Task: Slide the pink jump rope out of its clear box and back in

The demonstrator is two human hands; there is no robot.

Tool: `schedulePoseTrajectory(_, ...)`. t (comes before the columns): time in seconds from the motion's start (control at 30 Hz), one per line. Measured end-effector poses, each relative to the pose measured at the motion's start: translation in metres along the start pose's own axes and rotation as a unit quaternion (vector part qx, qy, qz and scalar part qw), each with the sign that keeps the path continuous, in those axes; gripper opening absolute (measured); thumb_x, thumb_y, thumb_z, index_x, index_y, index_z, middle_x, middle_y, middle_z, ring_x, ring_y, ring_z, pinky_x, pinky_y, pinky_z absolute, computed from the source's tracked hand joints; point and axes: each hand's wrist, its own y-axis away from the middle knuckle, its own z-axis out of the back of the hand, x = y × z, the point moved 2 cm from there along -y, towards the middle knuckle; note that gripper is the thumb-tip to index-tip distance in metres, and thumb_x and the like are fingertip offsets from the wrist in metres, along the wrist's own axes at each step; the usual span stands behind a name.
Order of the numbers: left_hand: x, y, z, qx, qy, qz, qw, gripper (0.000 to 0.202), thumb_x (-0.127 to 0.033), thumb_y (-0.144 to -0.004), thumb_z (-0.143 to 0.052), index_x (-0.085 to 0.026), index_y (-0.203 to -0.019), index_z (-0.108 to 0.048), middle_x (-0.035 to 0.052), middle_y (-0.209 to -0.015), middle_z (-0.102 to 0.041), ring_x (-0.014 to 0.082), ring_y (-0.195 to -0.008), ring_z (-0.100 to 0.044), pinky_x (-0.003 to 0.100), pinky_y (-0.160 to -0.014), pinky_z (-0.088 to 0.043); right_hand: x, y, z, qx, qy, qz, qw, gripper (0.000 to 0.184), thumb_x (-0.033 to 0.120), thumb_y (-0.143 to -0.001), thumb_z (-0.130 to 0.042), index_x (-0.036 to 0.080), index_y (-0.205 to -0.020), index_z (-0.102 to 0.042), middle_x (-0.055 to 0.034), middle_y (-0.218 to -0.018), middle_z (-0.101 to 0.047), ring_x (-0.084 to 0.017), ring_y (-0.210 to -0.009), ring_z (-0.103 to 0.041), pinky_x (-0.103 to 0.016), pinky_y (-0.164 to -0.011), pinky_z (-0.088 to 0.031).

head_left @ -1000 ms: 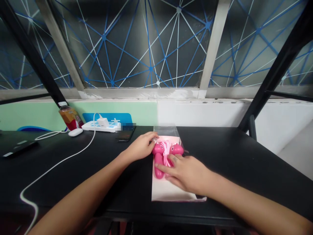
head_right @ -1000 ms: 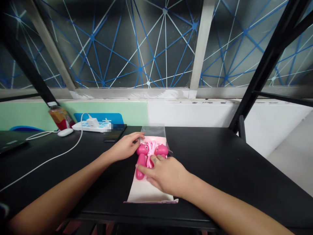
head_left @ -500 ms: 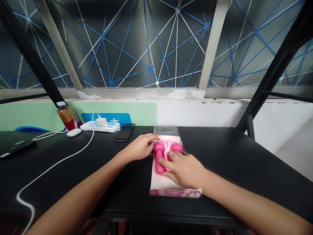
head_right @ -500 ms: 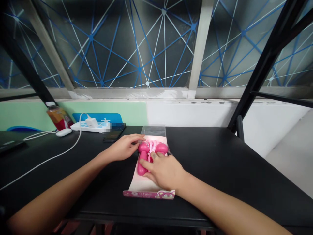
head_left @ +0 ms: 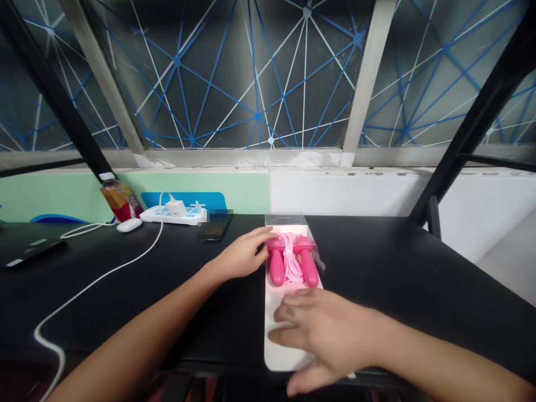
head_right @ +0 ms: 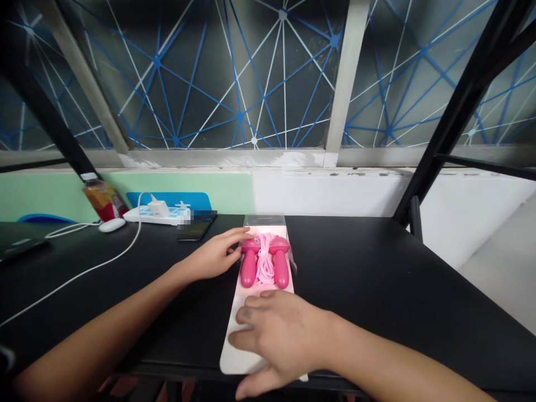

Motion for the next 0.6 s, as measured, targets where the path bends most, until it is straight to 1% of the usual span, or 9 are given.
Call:
schedulePoseTrajectory(0.03, 0.001, 0.0, -0.001, 0.007, -0.009, -0.002, 1.0, 0.045, -0.014, -0.087, -0.047, -0.023, -0.13, -0.058, 0.005, -0.145, -0.048, 0.0231, -0.133, -0.046, 0.038, -0.112, -0.039, 0.001, 0.001, 0.0, 0.005, -0.007, -0.006, 1.0, 0.056, 0.064, -0.089, -0.048, 0.019, -0.119, -0.063, -0.0087, -0.106, -0.065, -0.023, -0.094, -0.059, -0.035, -0.087, -0.045)
schedulePoseTrajectory(0.1, 0.003, 0.0, -0.002, 0.008, -0.018, -0.004, 1.0, 0.045, -0.013, -0.087, -0.046, -0.023, -0.128, -0.06, 0.0043, -0.143, -0.052, 0.0225, -0.134, -0.046, 0.038, -0.113, -0.038, -0.001, 0.001, 0.0, 0.004, -0.013, -0.034, 0.999, 0.053, 0.061, -0.09, -0.049, 0.019, -0.12, -0.063, -0.0099, -0.11, -0.064, -0.024, -0.098, -0.058, -0.036, -0.088, -0.045)
schedulePoseTrajectory(0.23, 0.002, 0.0, -0.003, -0.011, -0.008, -0.016, 1.0, 0.047, -0.009, -0.084, -0.045, -0.024, -0.124, -0.062, 0.002, -0.133, -0.06, 0.019, -0.126, -0.053, 0.035, -0.109, -0.043, -0.012, -0.002, -0.001, -0.006, -0.011, -0.119, 0.993, 0.052, 0.058, -0.091, -0.049, 0.021, -0.124, -0.062, -0.0116, -0.115, -0.063, -0.027, -0.103, -0.058, -0.039, -0.089, -0.045)
schedulePoseTrajectory(0.4, -0.004, 0.001, 0.0, -0.006, 0.015, -0.03, 0.999, 0.044, -0.008, -0.084, -0.047, -0.027, -0.12, -0.064, -0.0013, -0.129, -0.063, 0.0186, -0.122, -0.057, 0.034, -0.103, -0.048, -0.024, -0.001, 0.0, -0.029, 0.015, -0.221, 0.975, 0.053, 0.058, -0.089, -0.053, 0.018, -0.123, -0.062, -0.0146, -0.11, -0.063, -0.031, -0.103, -0.058, -0.046, -0.088, -0.047)
schedulePoseTrajectory(0.47, -0.004, 0.001, 0.001, -0.001, 0.02, -0.029, 0.999, 0.044, -0.008, -0.084, -0.048, -0.028, -0.12, -0.065, -0.0015, -0.129, -0.063, 0.0188, -0.121, -0.058, 0.034, -0.101, -0.049, -0.025, 0.001, 0.002, -0.021, 0.007, -0.223, 0.975, 0.055, 0.056, -0.089, -0.054, 0.017, -0.128, -0.059, -0.0158, -0.114, -0.063, -0.032, -0.105, -0.058, -0.047, -0.089, -0.047)
schedulePoseTrajectory(0.53, -0.002, 0.002, 0.003, 0.004, 0.021, -0.026, 0.999, 0.044, -0.008, -0.084, -0.048, -0.028, -0.119, -0.065, -0.0017, -0.13, -0.063, 0.0188, -0.121, -0.058, 0.034, -0.102, -0.048, -0.026, 0.005, 0.007, -0.003, -0.013, -0.196, 0.98, 0.057, 0.052, -0.089, -0.056, 0.018, -0.135, -0.053, -0.017, -0.126, -0.059, -0.032, -0.112, -0.056, -0.047, -0.094, -0.045)
schedulePoseTrajectory(0.6, 0.001, 0.003, 0.004, 0.006, 0.022, -0.024, 0.999, 0.045, -0.007, -0.083, -0.047, -0.027, -0.119, -0.065, -0.0018, -0.131, -0.062, 0.0183, -0.122, -0.057, 0.033, -0.103, -0.048, -0.028, 0.009, 0.014, 0.006, -0.042, -0.173, 0.984, 0.057, 0.044, -0.089, -0.058, 0.021, -0.14, -0.048, -0.0152, -0.138, -0.053, -0.029, -0.118, -0.055, -0.044, -0.098, -0.044)
